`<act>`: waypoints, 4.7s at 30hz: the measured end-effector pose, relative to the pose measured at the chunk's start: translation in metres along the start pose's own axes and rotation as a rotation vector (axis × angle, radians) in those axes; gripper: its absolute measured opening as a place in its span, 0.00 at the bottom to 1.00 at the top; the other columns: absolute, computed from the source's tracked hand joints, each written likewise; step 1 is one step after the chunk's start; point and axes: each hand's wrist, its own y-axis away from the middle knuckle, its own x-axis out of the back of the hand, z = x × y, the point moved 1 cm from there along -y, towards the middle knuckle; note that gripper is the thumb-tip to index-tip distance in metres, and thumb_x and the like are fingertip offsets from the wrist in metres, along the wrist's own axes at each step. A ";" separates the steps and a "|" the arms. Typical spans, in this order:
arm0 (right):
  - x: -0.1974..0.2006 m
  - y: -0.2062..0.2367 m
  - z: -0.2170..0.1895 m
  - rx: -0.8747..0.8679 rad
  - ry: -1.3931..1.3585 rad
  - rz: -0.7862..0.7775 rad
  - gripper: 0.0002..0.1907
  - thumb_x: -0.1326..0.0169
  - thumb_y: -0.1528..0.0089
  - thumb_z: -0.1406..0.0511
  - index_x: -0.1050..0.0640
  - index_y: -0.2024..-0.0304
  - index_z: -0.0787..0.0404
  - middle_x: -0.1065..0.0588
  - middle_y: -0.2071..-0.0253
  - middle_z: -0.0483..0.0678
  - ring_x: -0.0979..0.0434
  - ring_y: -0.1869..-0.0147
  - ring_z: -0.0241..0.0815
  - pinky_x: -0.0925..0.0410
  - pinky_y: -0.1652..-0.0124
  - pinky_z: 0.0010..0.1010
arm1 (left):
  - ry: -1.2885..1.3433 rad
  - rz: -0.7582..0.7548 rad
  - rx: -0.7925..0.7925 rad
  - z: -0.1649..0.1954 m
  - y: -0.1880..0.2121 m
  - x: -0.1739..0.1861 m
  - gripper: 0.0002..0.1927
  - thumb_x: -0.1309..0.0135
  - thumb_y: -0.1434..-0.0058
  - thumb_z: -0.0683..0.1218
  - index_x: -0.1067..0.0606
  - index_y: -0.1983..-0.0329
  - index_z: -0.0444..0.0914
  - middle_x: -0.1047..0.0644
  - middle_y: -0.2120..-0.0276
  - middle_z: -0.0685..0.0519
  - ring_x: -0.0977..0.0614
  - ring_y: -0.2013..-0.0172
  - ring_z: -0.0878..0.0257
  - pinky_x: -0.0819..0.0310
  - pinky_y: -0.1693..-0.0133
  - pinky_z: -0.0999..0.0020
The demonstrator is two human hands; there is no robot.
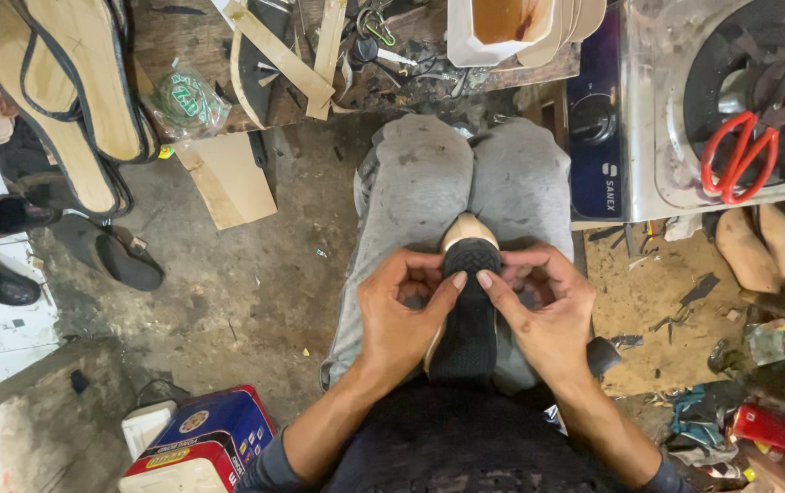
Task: The person attaches a black rubber sole to a beige shoe upper using a curved metal tool. They press the sole onto the upper, then use the tool to pry and secure the edges along the perimeter. The process is repeated for a second shoe.
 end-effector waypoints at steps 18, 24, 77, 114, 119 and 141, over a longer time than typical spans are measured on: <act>0.020 0.012 -0.066 0.264 0.178 -0.350 0.32 0.32 0.52 0.76 0.22 0.43 0.63 0.28 0.41 0.53 0.23 0.42 0.44 0.27 0.43 0.32 | 0.019 -0.391 -0.247 0.013 0.011 0.014 0.33 0.31 0.41 0.46 0.39 0.42 0.35 0.34 0.32 0.38 0.25 0.38 0.57 0.28 0.40 0.61; 0.030 0.052 -0.093 0.435 -0.080 -0.173 0.28 0.33 0.48 0.77 0.26 0.46 0.64 0.31 0.43 0.50 0.26 0.37 0.39 0.30 0.36 0.29 | 0.165 -0.345 -0.471 0.041 0.030 0.007 0.29 0.29 0.40 0.42 0.38 0.46 0.38 0.33 0.27 0.34 0.28 0.33 0.56 0.33 0.29 0.58; -0.017 -0.006 -0.110 0.813 0.315 -0.150 0.20 0.27 0.53 0.73 0.24 0.63 0.63 0.26 0.64 0.48 0.25 0.58 0.47 0.31 0.59 0.35 | -0.431 -0.117 -0.868 0.103 0.015 0.060 0.23 0.28 0.47 0.39 0.22 0.48 0.39 0.24 0.46 0.48 0.20 0.43 0.54 0.24 0.41 0.63; -0.031 -0.031 -0.076 0.580 0.299 0.066 0.27 0.24 0.58 0.62 0.26 0.63 0.60 0.28 0.66 0.43 0.29 0.61 0.40 0.35 0.58 0.30 | -0.116 0.212 -0.667 0.013 -0.015 0.044 0.21 0.29 0.48 0.38 0.25 0.54 0.36 0.24 0.50 0.46 0.20 0.45 0.55 0.26 0.42 0.64; -0.002 -0.030 -0.080 0.933 0.593 0.007 0.23 0.23 0.56 0.67 0.20 0.62 0.64 0.28 0.60 0.52 0.29 0.53 0.52 0.34 0.53 0.41 | -0.360 0.266 -0.816 0.030 -0.006 0.048 0.21 0.30 0.52 0.41 0.25 0.56 0.36 0.24 0.48 0.45 0.27 0.42 0.43 0.32 0.42 0.54; 0.037 -0.026 -0.071 0.931 0.616 -0.007 0.23 0.23 0.54 0.69 0.20 0.60 0.65 0.26 0.60 0.53 0.27 0.54 0.51 0.33 0.52 0.41 | -0.615 -0.112 -0.731 0.046 -0.019 0.028 0.17 0.34 0.42 0.48 0.20 0.51 0.39 0.17 0.50 0.51 0.17 0.48 0.53 0.25 0.47 0.59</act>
